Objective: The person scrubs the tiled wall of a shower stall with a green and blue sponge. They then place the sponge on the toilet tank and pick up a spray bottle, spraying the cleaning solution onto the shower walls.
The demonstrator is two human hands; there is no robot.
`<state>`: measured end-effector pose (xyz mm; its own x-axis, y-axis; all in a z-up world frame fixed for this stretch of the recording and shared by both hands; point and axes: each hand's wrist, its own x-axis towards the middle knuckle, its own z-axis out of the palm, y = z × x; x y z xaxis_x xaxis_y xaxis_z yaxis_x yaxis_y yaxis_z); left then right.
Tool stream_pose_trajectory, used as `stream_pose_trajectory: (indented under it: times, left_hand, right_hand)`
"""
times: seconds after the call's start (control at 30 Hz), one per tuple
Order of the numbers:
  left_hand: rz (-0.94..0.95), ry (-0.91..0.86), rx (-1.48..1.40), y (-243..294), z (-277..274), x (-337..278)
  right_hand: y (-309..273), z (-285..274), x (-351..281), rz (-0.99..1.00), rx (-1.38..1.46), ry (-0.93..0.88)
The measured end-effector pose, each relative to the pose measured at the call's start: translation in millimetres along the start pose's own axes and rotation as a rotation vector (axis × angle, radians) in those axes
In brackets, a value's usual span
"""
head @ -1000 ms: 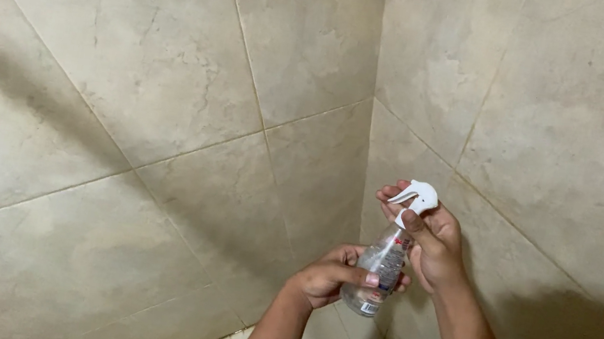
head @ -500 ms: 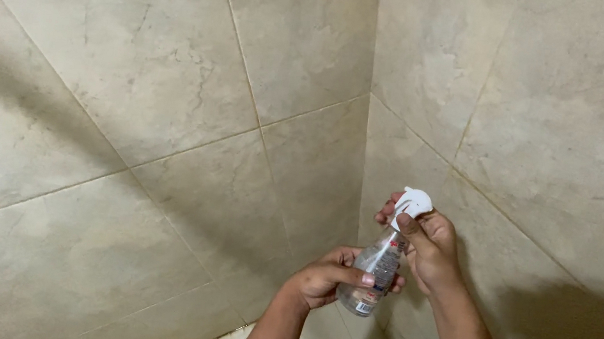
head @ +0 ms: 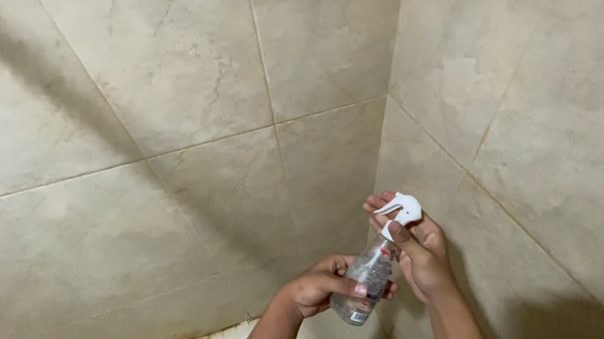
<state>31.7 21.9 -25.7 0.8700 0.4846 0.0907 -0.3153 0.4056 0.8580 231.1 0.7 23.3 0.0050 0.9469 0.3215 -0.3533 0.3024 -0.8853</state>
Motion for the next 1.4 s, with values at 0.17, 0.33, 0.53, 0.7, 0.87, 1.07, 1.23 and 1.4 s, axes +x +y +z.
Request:
stream_pose_trajectory:
  times: [0.17,0.33,0.53,0.7,0.87,1.07,1.23,1.4]
  left_hand:
    - [0.021,0.132,0.017,10,5,-28]
    - [0.099,0.225,0.028,8,3,-56]
    - [0.159,0.352,-0.028,-2,6,-85]
    - [0.215,0.373,-0.131,-19,10,-98]
    - [0.249,0.438,-0.166,-36,14,-105]
    - [0.305,0.510,-0.165,-40,24,-113]
    - [0.290,0.582,-0.142,-51,18,-125]
    - [0.356,0.629,-0.080,-46,24,-143]
  right_hand:
    - [15,18,12,0.033,0.072,-0.107]
    - [30,45,21,0.085,0.082,-0.200]
    - [48,70,25,0.159,0.098,-0.305]
    - [74,71,24,0.241,0.125,-0.315]
    - [103,62,22,0.346,0.117,-0.337]
    - [91,84,20,0.348,0.168,-0.448]
    - [83,105,16,0.403,0.179,-0.511]
    - [92,122,15,0.446,0.250,-0.602]
